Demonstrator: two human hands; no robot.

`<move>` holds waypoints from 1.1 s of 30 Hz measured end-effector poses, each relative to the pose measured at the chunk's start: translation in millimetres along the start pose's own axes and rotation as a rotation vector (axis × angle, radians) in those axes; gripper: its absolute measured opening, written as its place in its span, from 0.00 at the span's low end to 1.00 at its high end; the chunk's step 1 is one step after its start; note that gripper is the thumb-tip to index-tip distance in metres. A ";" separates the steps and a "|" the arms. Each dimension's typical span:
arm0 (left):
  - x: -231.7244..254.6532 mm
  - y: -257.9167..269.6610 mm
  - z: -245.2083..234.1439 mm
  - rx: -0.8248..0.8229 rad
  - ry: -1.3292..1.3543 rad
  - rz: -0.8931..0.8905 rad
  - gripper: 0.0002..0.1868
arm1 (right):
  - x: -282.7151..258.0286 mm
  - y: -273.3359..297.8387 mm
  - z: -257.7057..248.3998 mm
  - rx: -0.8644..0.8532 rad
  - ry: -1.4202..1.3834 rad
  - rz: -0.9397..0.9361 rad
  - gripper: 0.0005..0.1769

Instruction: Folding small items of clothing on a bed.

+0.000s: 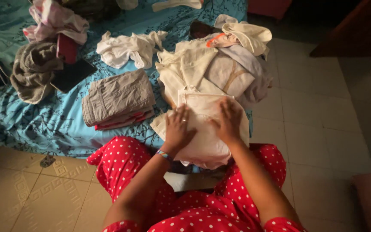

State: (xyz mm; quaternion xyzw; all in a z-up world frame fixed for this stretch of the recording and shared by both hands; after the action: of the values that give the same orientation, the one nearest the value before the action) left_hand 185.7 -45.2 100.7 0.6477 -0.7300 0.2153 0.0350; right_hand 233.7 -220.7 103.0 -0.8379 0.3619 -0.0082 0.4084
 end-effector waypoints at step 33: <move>-18.1 -56.6 26.2 0.109 -0.017 0.092 0.52 | 46.5 -22.2 4.9 0.011 0.033 0.075 0.39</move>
State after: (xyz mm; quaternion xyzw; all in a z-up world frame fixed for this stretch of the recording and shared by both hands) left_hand 248.9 -41.6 86.2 0.6160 -0.7466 0.2506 -0.0163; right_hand 282.9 -236.8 102.0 -0.8213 0.3999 -0.0088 0.4068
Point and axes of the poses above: each hand's wrist, its own y-axis away from the middle knuckle, its own z-axis out of the palm, x = y × z, the point moved 10 cm from there along -y, towards the middle knuckle, and after that the axes turned 9 degrees about -y, right-handed, at the moved point
